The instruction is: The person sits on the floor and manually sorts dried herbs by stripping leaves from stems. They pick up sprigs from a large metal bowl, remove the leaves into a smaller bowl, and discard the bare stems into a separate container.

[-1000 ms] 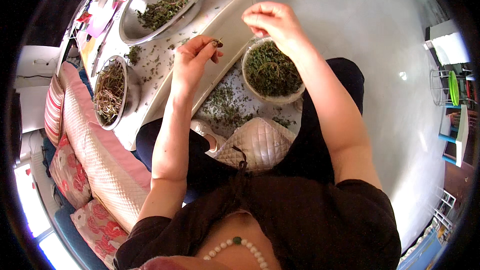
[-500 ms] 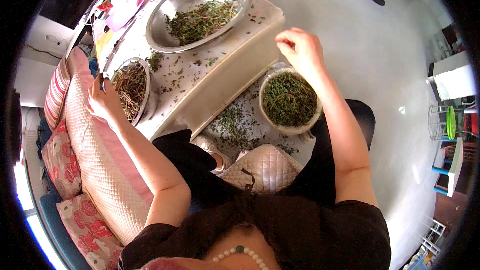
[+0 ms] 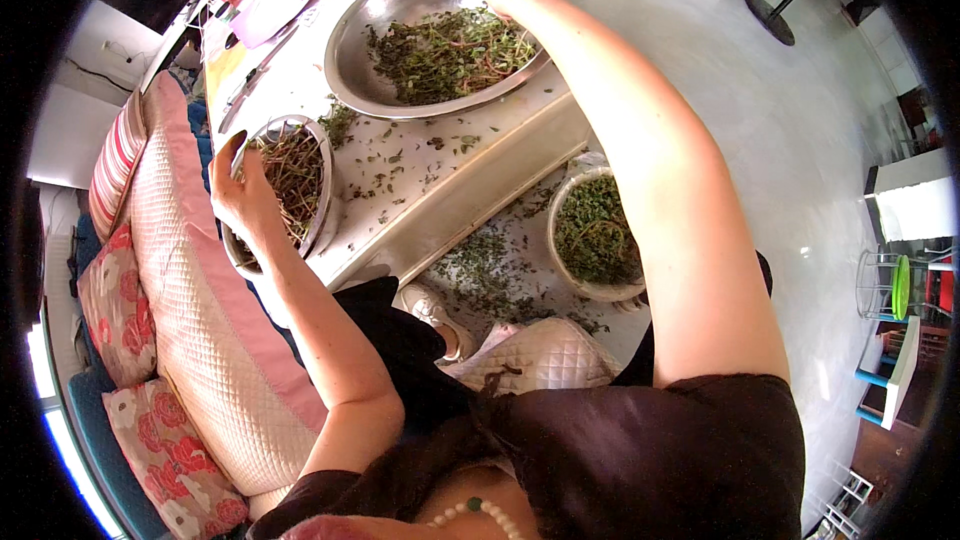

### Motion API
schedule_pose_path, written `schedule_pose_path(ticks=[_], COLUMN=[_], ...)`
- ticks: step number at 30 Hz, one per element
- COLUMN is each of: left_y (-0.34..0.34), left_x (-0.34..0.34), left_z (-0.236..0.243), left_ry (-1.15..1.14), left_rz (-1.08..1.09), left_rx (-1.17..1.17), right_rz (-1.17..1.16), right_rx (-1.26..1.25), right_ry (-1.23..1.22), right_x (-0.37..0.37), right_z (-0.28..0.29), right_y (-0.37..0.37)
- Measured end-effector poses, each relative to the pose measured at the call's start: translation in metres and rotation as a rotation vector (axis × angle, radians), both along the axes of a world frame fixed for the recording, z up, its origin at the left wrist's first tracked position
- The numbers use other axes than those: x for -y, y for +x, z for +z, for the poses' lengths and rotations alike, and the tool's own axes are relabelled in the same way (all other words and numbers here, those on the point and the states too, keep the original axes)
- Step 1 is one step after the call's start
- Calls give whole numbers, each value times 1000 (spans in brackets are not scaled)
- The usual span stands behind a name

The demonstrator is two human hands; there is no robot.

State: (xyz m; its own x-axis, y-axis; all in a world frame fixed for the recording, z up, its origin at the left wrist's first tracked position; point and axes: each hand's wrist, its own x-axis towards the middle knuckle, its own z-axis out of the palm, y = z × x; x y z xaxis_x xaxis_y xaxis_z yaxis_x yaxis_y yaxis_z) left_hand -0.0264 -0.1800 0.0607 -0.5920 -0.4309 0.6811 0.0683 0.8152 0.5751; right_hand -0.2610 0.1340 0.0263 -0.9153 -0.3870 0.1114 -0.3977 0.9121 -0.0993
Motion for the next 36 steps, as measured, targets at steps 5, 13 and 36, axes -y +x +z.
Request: schedule_pose_path(ticks=[5, 13, 36], left_y=[0, 3, 60], left_x=[0, -19, -173], left_z=[0, 7, -25], left_ry=[87, 109, 1025], left_rz=[-53, -110, -1066], left_rx=[-24, -38, 577], right_rz=[-64, -74, 29], right_rx=[153, -317, 49], right_ry=[-42, -539, -1252], right_x=[6, 4, -69], right_z=[-7, 37, 37], right_y=[-9, 1, 305])
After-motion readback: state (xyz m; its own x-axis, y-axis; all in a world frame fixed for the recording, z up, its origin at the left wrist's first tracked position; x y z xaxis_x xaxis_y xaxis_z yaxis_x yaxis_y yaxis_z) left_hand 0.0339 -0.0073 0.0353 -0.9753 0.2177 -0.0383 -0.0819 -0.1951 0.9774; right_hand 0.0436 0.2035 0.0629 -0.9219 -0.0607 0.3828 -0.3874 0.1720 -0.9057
